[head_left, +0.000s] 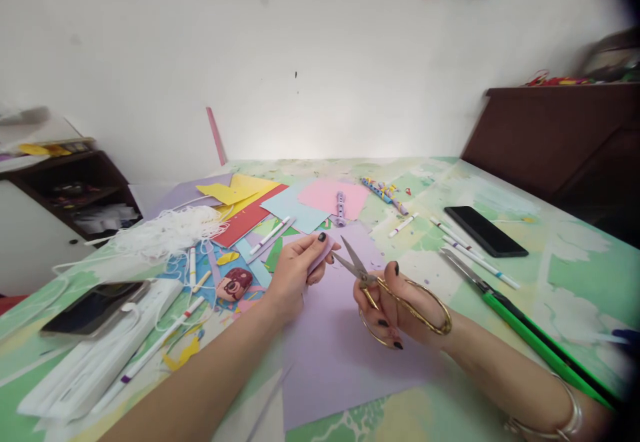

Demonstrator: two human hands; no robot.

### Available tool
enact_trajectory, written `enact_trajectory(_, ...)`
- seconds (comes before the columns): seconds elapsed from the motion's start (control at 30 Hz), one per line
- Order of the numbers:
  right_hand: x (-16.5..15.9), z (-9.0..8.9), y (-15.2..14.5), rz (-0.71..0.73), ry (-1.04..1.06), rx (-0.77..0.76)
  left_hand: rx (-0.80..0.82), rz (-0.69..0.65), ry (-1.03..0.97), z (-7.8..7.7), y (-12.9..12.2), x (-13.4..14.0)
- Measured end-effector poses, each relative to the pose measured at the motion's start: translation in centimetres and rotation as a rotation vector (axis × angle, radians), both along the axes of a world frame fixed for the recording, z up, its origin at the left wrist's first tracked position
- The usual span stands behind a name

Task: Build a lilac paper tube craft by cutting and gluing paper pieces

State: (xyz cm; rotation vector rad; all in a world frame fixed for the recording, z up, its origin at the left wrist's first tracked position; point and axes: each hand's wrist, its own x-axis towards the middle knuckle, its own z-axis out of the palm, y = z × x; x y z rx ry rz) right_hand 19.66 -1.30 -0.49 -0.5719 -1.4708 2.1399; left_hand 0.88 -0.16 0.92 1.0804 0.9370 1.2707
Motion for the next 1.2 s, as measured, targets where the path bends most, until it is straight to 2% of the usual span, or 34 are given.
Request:
enact_trajectory(0.13,-0.06,0.09,-0.04,0.006,0.019,-0.024,0.016,-0.017,-0.004,0.0,-0.13,0.12)
enact_trajectory(0.37,0.04,0.5,-0.13,0.031,0.045,-0.054,0.019,0.046,-0.021,-0.01,-0.06,0.16)
enact_trajectory(0.77,-0.46,0.22,0.28,0.022,0.125,-0.07,-0.017,-0.055,-0.069,-0.08,-0.56,0.55)
enact_trajectory(1.2,-0.73,-0.1,-0.02,-0.033,0.168,-0.071,0.041,-0.146,0.026,-0.03,-0.57,0.48)
